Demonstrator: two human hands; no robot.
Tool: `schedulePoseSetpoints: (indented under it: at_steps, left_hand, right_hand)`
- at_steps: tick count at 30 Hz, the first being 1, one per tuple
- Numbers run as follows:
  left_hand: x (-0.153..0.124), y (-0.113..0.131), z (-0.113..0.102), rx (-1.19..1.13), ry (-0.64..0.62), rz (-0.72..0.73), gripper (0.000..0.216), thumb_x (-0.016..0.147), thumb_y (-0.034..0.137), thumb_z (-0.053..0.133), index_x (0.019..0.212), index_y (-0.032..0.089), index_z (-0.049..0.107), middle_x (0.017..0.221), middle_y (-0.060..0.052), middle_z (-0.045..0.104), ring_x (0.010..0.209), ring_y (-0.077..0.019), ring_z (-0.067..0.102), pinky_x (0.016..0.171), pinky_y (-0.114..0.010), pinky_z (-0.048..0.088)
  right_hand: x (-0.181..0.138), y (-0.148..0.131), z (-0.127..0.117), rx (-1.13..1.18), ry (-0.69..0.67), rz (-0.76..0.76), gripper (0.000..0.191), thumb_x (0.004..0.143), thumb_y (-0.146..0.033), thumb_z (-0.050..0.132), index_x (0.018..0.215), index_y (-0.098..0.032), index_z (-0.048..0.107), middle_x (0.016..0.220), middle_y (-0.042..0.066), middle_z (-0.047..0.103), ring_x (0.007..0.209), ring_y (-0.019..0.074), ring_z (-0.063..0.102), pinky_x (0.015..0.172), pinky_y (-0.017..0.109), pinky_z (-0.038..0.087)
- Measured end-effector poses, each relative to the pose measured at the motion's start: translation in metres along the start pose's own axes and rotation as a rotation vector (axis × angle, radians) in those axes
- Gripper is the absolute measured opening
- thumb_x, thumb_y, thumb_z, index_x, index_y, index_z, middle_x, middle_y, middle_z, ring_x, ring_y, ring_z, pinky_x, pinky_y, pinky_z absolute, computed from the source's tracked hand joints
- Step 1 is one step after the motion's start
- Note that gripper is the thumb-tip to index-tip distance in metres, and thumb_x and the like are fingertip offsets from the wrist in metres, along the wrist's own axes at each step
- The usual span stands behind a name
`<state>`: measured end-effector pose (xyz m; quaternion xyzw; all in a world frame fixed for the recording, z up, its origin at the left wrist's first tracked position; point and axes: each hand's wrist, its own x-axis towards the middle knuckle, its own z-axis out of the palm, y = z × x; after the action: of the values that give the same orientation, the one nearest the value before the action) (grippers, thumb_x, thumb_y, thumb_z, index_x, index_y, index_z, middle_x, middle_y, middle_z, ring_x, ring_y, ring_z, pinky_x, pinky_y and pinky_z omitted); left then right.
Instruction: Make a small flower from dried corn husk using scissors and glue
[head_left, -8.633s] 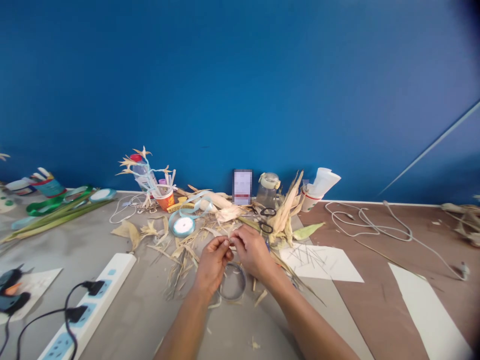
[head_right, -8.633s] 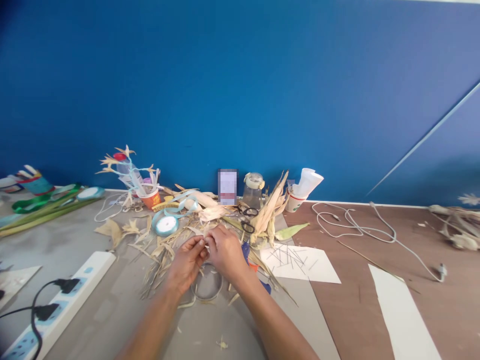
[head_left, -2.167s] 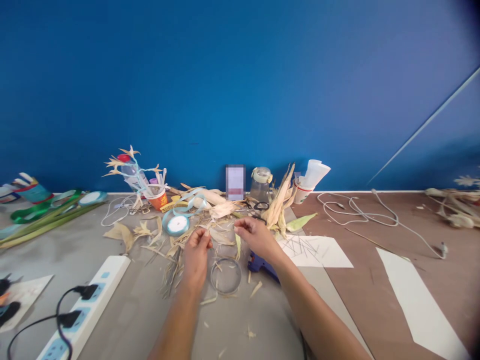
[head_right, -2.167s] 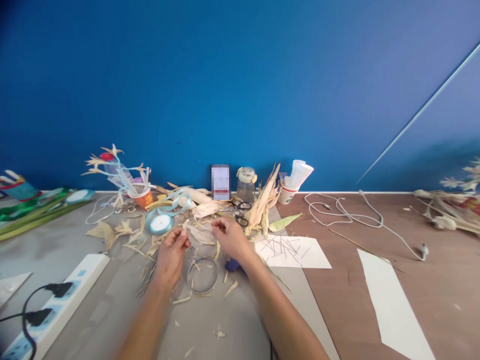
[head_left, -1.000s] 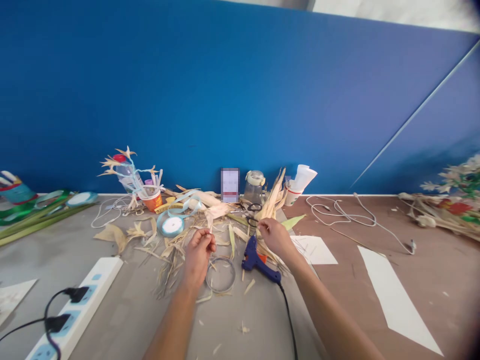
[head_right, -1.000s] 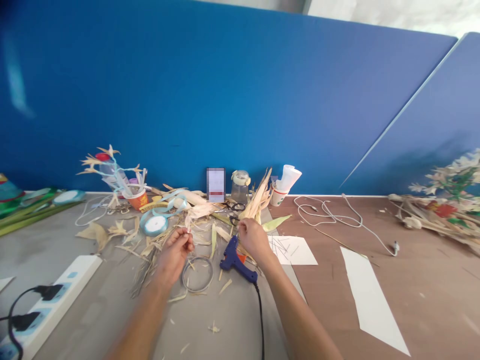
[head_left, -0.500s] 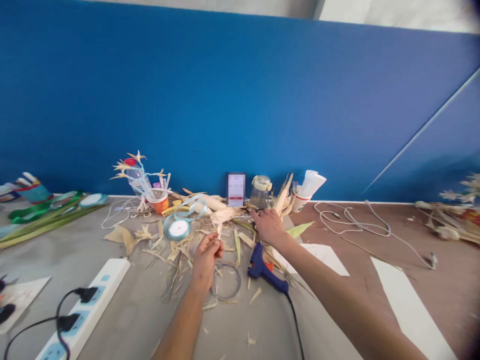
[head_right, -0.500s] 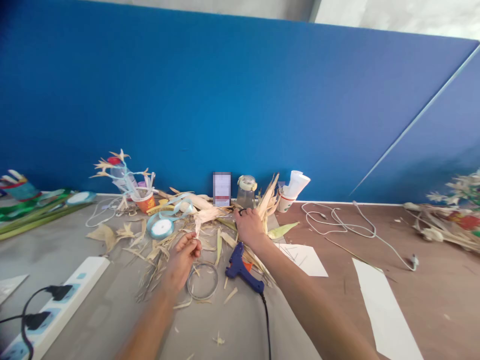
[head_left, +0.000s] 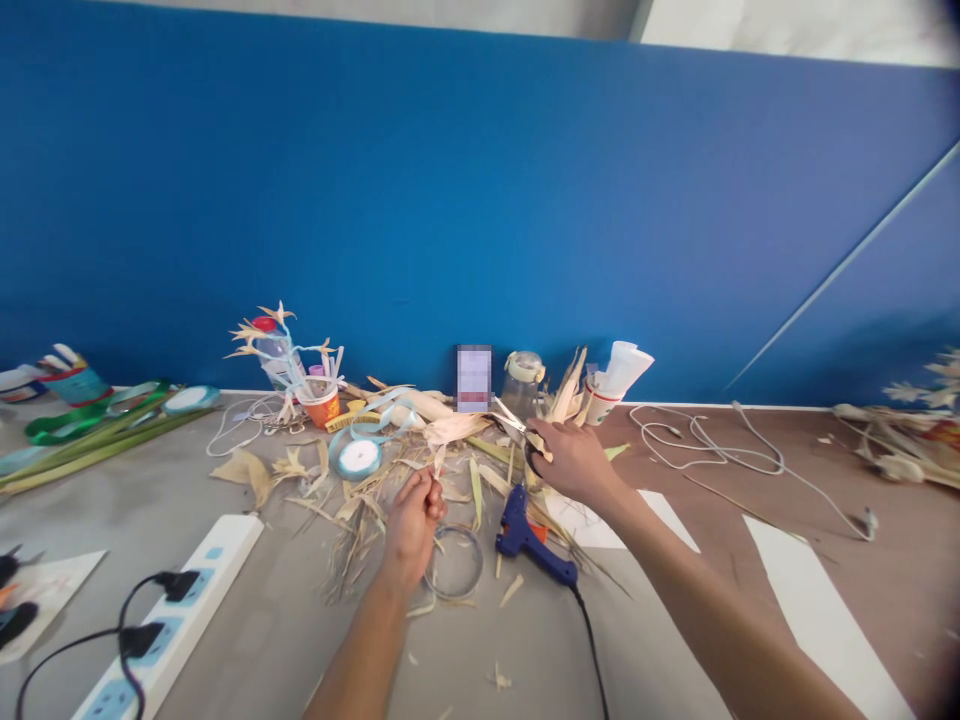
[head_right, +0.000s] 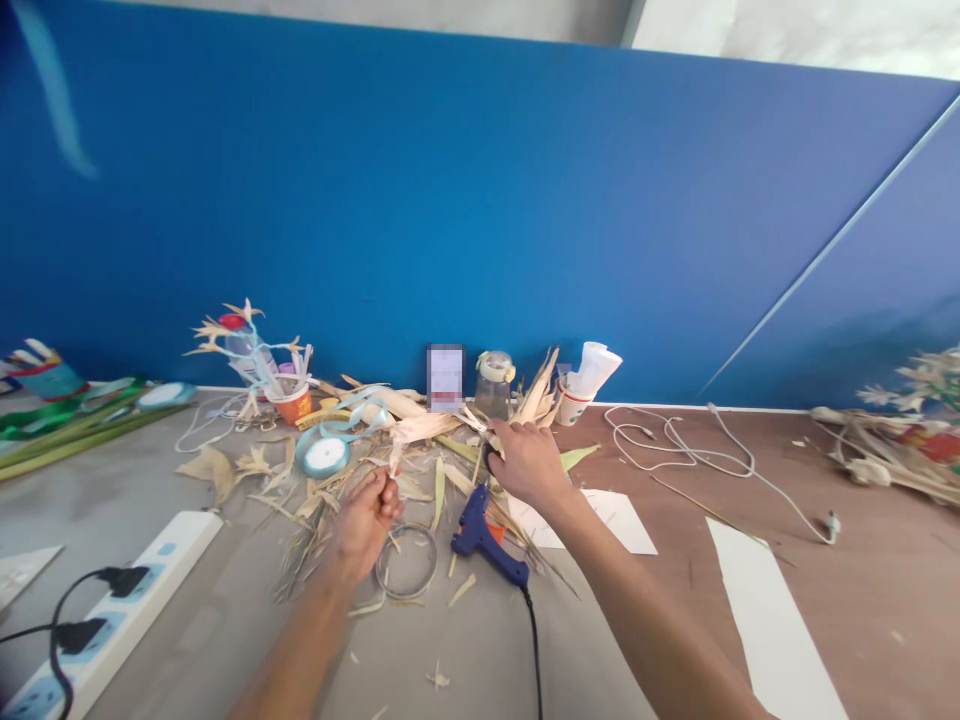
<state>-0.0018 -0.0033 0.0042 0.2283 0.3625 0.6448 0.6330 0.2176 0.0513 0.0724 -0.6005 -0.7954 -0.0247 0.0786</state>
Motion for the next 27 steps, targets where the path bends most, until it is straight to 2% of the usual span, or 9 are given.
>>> schedulePoseSetpoints:
  at_steps: [4,7,10,15,22,27]
  left_hand:
    - [-0.001,0.0,0.001,0.056,0.015,-0.002,0.024,0.068,0.034,0.068,0.076,0.016,0.055,0.054,0.008,0.038,0.045,-0.0038,0.03,0.047,-0.018,0.029]
    - [0.0,-0.001,0.001,0.117,0.049,0.016,0.025,0.064,0.031,0.071,0.076,0.017,0.054,0.051,0.009,0.035,0.044,-0.0043,0.027,0.046,-0.018,0.027]
    - [0.0,-0.003,-0.001,0.137,0.054,0.031,0.024,0.064,0.028,0.071,0.077,0.018,0.053,0.05,0.01,0.034,0.043,-0.0045,0.025,0.045,-0.019,0.026]
    - [0.001,-0.002,-0.002,0.165,0.065,0.043,0.021,0.065,0.028,0.069,0.075,0.019,0.053,0.051,0.009,0.034,0.043,-0.0049,0.025,0.044,-0.02,0.025]
    - [-0.001,-0.002,0.0,0.265,0.089,0.067,0.025,0.065,0.035,0.068,0.076,0.017,0.055,0.057,0.007,0.041,0.045,-0.0047,0.027,0.044,-0.02,0.025]
    - [-0.001,-0.001,0.0,0.306,0.097,0.074,0.024,0.066,0.036,0.068,0.074,0.017,0.056,0.054,0.008,0.038,0.044,-0.005,0.027,0.044,-0.019,0.026]
  right_hand:
    - [-0.013,-0.004,-0.007,0.375,-0.102,-0.077,0.045,0.078,-0.021,0.044,0.122,-0.022,0.051,0.095,0.005,0.067,0.078,0.0177,0.06,0.067,0.024,0.04]
    - [-0.022,-0.012,-0.011,0.464,-0.189,-0.162,0.043,0.074,-0.019,0.047,0.116,-0.022,0.058,0.097,0.004,0.067,0.08,0.0177,0.06,0.067,0.023,0.04]
    - [-0.029,-0.02,-0.014,0.48,-0.254,-0.227,0.043,0.073,-0.018,0.047,0.113,-0.023,0.06,0.092,0.002,0.068,0.077,0.0167,0.06,0.065,0.022,0.04]
    - [-0.032,-0.026,-0.017,0.463,-0.273,-0.292,0.042,0.071,-0.017,0.046,0.11,-0.025,0.062,0.093,0.001,0.069,0.078,0.0165,0.061,0.065,0.022,0.039]
    - [-0.03,-0.023,-0.016,0.386,-0.275,-0.268,0.044,0.072,-0.018,0.046,0.113,-0.026,0.06,0.09,0.001,0.07,0.079,0.0183,0.062,0.066,0.023,0.039]
    - [-0.03,-0.023,-0.018,0.384,-0.284,-0.278,0.042,0.073,-0.019,0.047,0.111,-0.027,0.061,0.093,0.001,0.07,0.081,0.0187,0.062,0.067,0.023,0.039]
